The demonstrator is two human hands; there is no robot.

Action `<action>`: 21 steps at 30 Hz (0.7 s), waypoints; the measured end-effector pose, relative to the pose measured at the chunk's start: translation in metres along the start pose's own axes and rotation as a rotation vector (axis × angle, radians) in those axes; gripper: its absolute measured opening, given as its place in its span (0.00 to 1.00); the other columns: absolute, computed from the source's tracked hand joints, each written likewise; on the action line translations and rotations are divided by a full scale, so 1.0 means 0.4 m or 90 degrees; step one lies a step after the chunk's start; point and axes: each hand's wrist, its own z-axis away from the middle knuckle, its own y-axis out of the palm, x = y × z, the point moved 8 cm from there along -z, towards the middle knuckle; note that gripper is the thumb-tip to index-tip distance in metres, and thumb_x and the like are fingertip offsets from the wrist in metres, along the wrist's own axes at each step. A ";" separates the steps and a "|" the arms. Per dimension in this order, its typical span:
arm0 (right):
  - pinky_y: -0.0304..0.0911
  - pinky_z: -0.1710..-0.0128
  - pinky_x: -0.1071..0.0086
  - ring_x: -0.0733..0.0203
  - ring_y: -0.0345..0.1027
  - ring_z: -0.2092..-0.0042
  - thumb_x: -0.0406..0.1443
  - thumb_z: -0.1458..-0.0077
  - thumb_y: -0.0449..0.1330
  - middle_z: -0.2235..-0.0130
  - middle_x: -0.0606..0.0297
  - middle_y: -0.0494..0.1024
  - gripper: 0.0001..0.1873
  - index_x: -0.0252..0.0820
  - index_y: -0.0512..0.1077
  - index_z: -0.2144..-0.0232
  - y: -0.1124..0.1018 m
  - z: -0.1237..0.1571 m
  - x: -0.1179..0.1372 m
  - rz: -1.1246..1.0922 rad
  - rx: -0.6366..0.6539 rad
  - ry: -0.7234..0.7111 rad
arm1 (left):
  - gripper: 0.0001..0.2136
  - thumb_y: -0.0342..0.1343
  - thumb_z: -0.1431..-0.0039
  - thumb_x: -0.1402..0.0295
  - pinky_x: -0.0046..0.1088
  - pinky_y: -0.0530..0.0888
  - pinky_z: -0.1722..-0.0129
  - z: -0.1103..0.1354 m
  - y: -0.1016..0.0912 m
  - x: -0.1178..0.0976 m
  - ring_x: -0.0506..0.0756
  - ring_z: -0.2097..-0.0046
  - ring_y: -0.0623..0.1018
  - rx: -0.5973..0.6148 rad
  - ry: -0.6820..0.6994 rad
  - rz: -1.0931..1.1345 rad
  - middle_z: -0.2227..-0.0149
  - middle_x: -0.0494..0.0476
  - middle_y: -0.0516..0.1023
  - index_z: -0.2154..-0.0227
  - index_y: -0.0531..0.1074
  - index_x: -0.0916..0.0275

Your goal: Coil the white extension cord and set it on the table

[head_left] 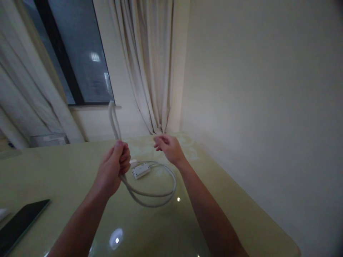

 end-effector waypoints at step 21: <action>0.69 0.57 0.66 0.62 0.74 0.65 0.33 0.32 0.55 0.53 0.50 0.80 0.14 0.33 0.80 0.53 -0.045 -0.039 -0.229 0.330 -0.106 0.083 | 0.07 0.63 0.36 0.72 0.16 0.51 0.89 -0.068 -0.132 -0.021 0.42 0.87 0.51 -0.084 -0.062 0.110 0.84 0.37 0.53 0.69 0.73 0.65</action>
